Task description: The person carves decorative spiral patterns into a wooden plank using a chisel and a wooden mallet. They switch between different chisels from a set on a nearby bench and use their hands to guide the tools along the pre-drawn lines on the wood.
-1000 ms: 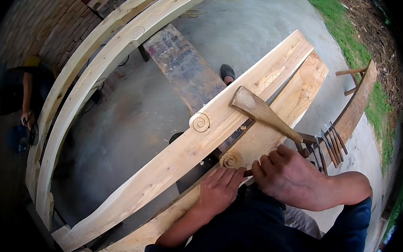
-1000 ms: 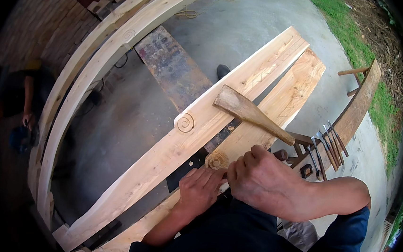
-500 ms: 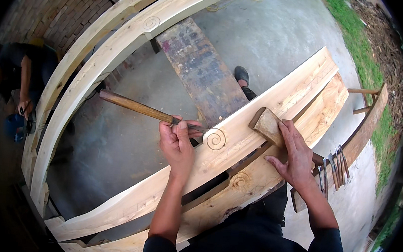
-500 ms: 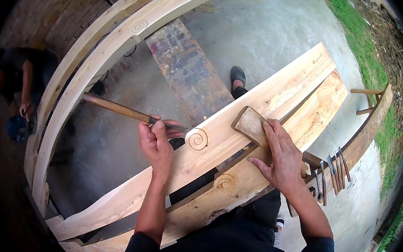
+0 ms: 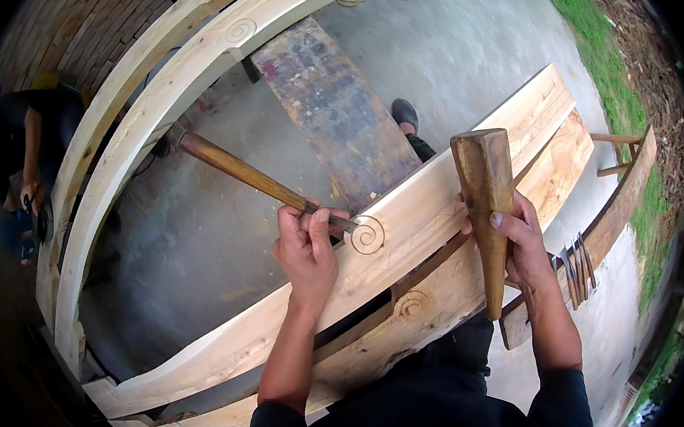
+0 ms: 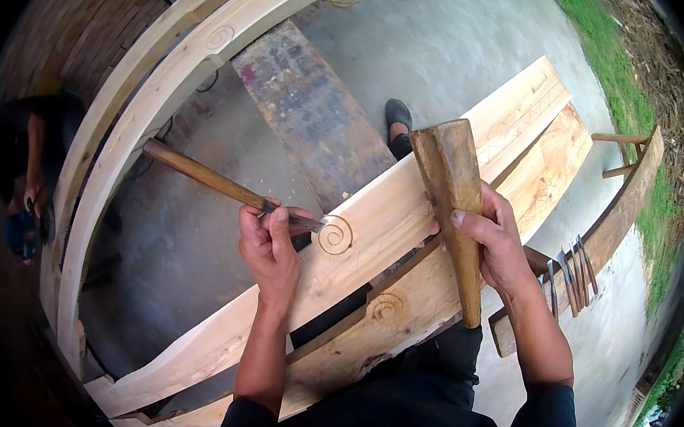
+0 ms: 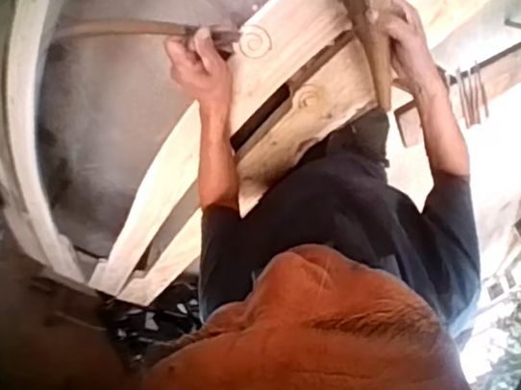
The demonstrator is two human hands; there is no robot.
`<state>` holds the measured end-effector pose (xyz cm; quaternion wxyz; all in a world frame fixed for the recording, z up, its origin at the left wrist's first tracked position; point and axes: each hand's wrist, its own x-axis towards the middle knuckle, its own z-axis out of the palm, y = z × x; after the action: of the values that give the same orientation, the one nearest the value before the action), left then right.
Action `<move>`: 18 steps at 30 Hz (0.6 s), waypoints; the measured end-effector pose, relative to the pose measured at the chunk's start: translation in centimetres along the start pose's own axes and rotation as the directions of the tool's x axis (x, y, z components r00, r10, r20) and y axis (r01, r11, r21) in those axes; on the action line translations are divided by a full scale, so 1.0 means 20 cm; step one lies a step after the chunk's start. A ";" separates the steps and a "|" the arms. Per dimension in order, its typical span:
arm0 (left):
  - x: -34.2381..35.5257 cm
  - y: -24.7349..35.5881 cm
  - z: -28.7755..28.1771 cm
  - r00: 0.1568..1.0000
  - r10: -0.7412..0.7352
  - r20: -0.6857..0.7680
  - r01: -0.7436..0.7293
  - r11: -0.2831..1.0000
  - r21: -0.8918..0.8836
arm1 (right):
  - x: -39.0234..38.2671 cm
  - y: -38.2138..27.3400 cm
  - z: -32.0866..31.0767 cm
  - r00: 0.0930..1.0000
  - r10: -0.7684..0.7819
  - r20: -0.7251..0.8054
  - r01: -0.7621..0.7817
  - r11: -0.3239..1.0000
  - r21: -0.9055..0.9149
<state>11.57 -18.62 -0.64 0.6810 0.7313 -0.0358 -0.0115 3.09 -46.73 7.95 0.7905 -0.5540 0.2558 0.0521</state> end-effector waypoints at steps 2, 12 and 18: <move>0.00 0.00 0.00 1.000 0.006 0.018 -0.006 1.000 0.016 | 0.03 -0.04 0.05 0.998 -0.007 0.055 0.002 0.996 0.092; -0.01 -0.01 0.01 0.997 0.060 0.041 -0.065 0.992 0.109 | 0.12 -0.20 0.31 0.927 -0.088 0.363 0.002 0.973 0.231; -0.02 -0.01 0.02 0.984 0.161 0.081 -0.176 0.955 0.238 | 0.23 -0.36 0.41 0.834 -0.438 0.336 0.538 0.781 -0.318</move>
<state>11.13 -19.07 -0.83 0.5830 0.8030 -0.1198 0.0286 12.53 -42.97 14.00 0.6715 -0.7399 -0.0128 -0.0372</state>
